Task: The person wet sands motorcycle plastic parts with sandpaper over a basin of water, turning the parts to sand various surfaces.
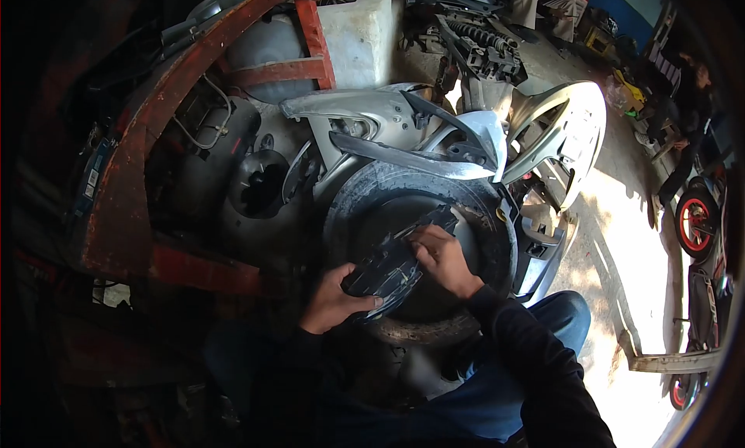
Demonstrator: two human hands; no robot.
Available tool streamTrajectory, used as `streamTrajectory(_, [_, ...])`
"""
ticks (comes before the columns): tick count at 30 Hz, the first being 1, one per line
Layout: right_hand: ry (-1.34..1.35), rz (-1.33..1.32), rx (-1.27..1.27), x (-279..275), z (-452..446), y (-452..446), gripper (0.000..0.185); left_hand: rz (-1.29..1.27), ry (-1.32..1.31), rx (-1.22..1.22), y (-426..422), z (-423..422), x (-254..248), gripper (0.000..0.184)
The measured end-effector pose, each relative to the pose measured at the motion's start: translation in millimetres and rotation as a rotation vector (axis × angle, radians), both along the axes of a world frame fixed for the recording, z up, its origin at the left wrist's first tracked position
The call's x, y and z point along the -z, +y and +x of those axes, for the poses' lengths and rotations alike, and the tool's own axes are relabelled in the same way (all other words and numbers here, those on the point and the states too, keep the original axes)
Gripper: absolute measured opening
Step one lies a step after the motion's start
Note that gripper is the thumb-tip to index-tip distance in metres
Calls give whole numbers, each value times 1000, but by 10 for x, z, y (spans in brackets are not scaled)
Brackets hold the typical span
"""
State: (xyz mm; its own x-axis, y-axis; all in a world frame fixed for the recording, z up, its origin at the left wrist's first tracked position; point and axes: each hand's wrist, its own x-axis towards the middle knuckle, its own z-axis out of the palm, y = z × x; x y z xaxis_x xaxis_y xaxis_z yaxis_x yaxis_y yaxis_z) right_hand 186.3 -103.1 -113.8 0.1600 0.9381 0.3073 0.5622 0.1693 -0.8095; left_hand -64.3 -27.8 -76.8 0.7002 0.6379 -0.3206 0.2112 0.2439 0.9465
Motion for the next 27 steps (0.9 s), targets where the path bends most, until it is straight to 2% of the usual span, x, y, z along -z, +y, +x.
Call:
streamTrajectory(2, [-42, 192, -121, -219, -243, -70, 17, 54, 21, -10, 11, -8, 33, 44])
streamTrajectory(4, [-33, 172, -98, -231, -254, -92, 17, 49, 18, -11, 12, -26, 69, 45])
streamTrajectory(7, [-5, -74, -5, 20, 38, 33, 22, 92, 20, 2, 21, -34, 92, 46])
streamTrajectory(9, [-40, 37, -56, -129, -180, -35, 23, 136, 20, 10, 53, -22, 89, 47])
streamTrajectory(11, [-96, 180, -125, -208, -279, -51, 22, 28, 9, -4, 36, -38, 94, 47])
streamTrajectory(12, [-98, 179, -123, -108, -173, -13, 22, 27, 7, -2, 41, -46, 95, 47])
streamTrajectory(14, [32, -72, -11, 174, 154, 43, 23, 78, 24, -9, 26, -54, 94, 46])
streamTrajectory(15, [60, -102, 36, 186, 171, 36, 22, 79, 27, -4, 24, -68, 101, 46])
streamTrajectory(18, [106, 126, -90, -144, -278, -59, 18, 71, 20, 1, 53, -56, 117, 48])
streamTrajectory(20, [178, -89, 2, 252, 97, 30, 17, 89, 26, 24, 35, -61, 80, 48])
streamTrajectory(21, [156, -139, 75, 216, 229, 50, 18, 91, 25, 25, 34, -54, 94, 48])
streamTrajectory(22, [157, -137, 79, 239, 178, 39, 18, 144, 39, 36, 39, -54, 117, 49])
streamTrajectory(24, [40, 50, -11, 91, -98, 10, 20, 194, 53, 49, 37, -52, 142, 49])
streamTrajectory(25, [73, 42, -13, -41, -222, 3, 19, 148, 51, 43, 38, -62, 146, 49])
streamTrajectory(27, [67, -22, 31, 134, 69, 30, 19, 102, 55, 33, 26, -69, 115, 50])
